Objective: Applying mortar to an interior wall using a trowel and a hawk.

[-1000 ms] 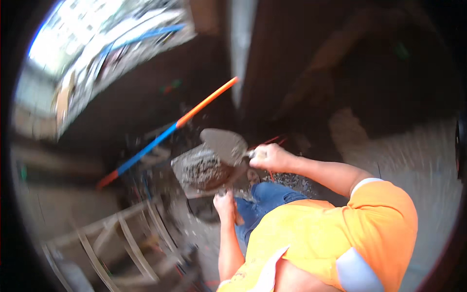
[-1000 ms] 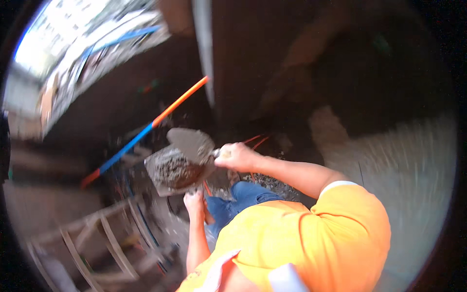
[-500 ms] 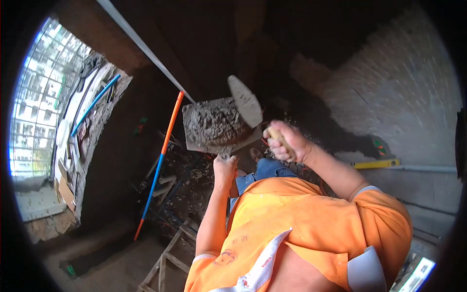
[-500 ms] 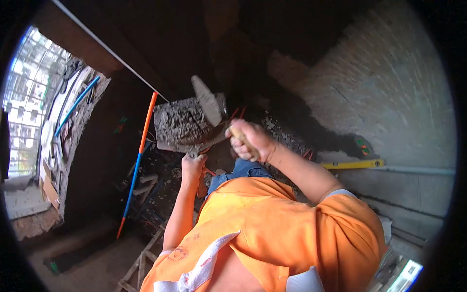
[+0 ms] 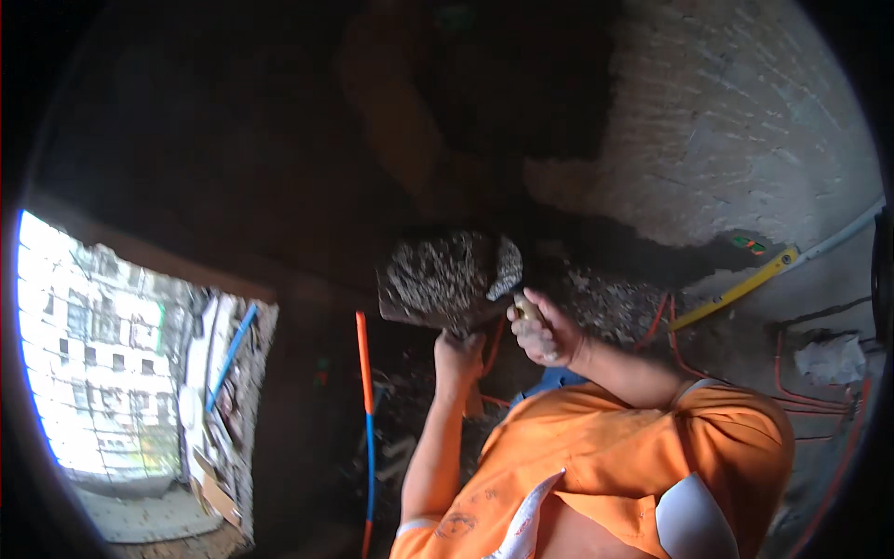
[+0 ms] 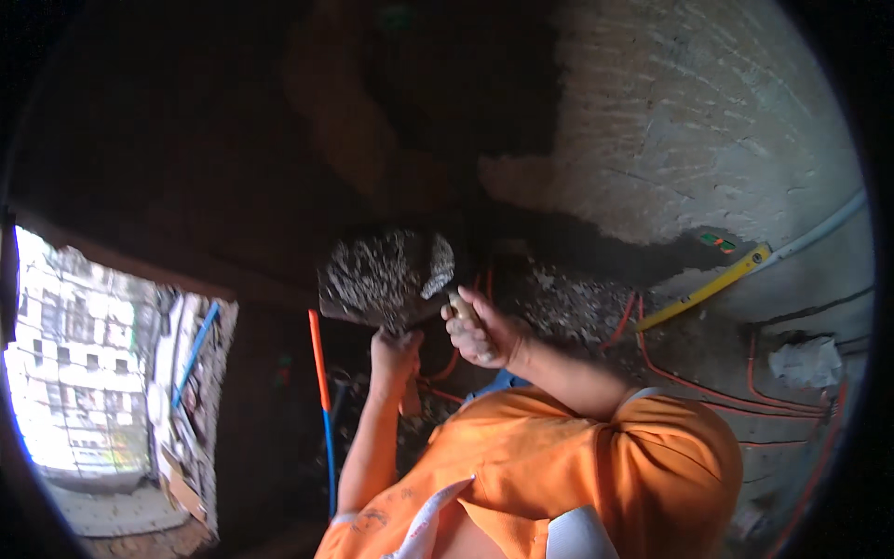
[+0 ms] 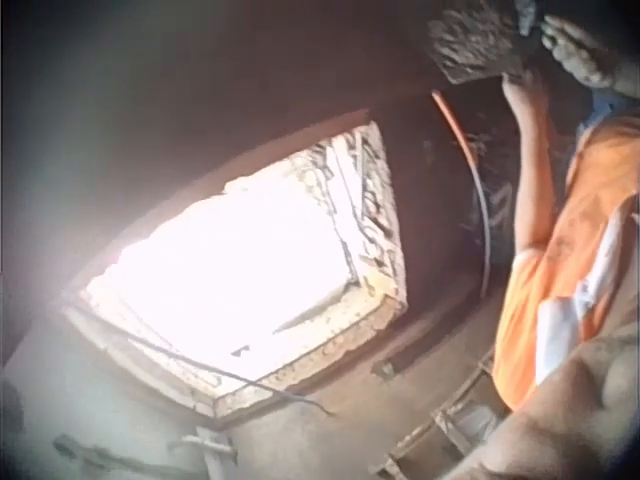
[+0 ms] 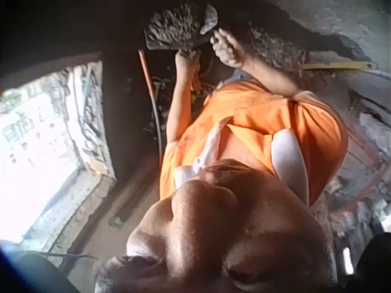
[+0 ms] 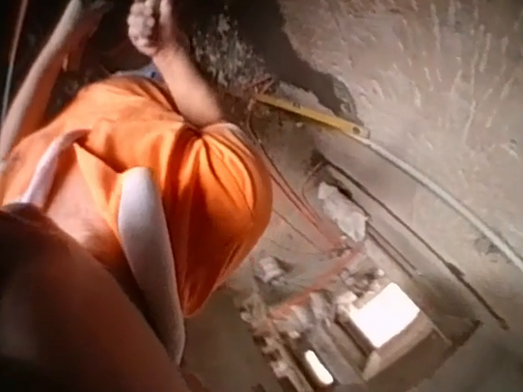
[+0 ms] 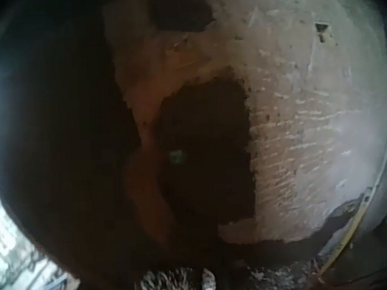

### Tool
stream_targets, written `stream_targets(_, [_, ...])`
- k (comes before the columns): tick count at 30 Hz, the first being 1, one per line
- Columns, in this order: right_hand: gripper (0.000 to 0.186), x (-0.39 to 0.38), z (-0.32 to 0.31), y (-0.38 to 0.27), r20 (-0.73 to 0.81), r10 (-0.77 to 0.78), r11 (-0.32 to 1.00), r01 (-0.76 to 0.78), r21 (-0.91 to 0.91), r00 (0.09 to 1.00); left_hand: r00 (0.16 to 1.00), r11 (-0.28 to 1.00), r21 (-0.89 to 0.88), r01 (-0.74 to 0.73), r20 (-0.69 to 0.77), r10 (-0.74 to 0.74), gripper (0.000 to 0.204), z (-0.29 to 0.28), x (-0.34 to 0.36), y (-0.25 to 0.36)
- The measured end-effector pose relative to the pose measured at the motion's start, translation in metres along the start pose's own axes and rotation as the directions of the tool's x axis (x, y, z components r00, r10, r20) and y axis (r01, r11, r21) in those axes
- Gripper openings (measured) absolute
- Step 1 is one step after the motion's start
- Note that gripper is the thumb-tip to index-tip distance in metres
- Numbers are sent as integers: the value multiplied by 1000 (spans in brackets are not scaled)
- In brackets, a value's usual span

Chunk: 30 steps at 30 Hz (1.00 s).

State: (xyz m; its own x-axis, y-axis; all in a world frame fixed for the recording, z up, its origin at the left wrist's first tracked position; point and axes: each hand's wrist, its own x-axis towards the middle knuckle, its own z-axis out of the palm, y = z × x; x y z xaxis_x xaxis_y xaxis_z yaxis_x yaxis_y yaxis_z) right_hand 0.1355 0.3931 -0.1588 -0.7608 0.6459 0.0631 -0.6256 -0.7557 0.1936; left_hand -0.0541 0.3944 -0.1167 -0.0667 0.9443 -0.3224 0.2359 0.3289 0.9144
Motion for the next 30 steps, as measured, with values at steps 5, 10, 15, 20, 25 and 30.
stream_targets(5, [49, 11, 17, -37, 255, 127, 864, -234, 446, 958, 994, 993, -52, 107, -11, -107, 13, 24, 20, 20])
stream_targets(10, [49, 33, 47, -72, 291, 175, 829, -300, 472, 941, 989, 980, -165, 113, -73, -127, 20, 39, 51, 26])
stream_targets(15, [49, 75, 104, -109, 294, 166, 917, -257, 305, 941, 978, 967, -221, 126, -133, -158, 22, 47, 71, 23])
stream_targets(20, [36, 159, 179, -121, 52, -258, 943, 263, -203, 965, 958, 952, -233, 198, -159, -238, 25, 48, 71, 14])
stream_targets(25, [28, 323, 244, -162, -272, -486, 869, 425, -255, 831, 956, 951, -203, 232, -131, -261, 29, 48, 69, 12])
stream_targets(30, [31, 377, 292, -160, -249, -594, 804, 580, -132, 765, 942, 938, -252, 236, -179, -285, 24, 33, 61, 8])
